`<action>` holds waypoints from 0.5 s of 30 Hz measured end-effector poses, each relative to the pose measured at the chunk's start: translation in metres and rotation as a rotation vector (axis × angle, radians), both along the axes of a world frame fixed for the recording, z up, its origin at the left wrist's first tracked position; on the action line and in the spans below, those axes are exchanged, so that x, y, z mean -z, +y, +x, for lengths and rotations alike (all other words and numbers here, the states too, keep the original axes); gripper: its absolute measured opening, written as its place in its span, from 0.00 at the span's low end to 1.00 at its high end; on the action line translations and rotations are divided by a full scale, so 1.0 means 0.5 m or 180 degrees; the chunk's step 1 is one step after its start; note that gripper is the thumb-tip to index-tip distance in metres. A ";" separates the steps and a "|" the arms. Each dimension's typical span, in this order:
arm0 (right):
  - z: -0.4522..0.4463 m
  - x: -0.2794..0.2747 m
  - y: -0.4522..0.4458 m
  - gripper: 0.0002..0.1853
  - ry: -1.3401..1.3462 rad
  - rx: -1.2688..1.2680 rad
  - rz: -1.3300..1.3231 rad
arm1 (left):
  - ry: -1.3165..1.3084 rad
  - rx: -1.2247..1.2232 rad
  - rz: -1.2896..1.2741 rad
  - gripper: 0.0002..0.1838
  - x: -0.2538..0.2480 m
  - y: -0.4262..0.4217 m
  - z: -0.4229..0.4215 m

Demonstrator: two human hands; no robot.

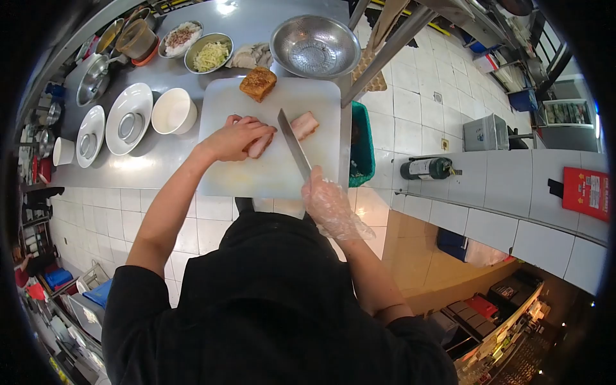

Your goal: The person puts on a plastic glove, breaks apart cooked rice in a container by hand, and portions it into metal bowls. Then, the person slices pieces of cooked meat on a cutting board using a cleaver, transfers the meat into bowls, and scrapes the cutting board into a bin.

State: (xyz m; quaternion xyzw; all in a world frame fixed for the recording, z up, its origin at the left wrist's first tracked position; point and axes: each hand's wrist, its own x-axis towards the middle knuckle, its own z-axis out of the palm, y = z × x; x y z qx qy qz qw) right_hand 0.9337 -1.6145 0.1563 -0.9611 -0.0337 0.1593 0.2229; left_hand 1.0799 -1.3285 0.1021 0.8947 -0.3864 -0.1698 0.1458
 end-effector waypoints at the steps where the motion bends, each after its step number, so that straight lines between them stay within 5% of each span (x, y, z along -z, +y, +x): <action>1: -0.003 0.010 0.003 0.11 0.0008 0.0008 -0.0007 | 0.0008 0.0008 -0.0007 0.46 -0.024 0.007 0.000; 7: -0.007 0.038 0.022 0.14 0.0120 -0.0215 -0.0519 | 0.0383 -0.0555 -0.0002 0.47 -0.033 0.089 0.049; 9: -0.006 0.044 0.020 0.14 0.0126 -0.0300 -0.0477 | -0.0118 -0.0672 0.0810 0.48 -0.054 0.082 0.044; 12: -0.001 0.036 0.018 0.14 0.0086 -0.0393 -0.0522 | -0.0805 -0.1010 0.0332 0.47 -0.067 0.034 -0.020; 15: 0.000 0.041 0.012 0.14 0.0112 -0.0413 -0.0564 | -0.0444 -0.1745 0.0203 0.47 0.001 -0.048 -0.091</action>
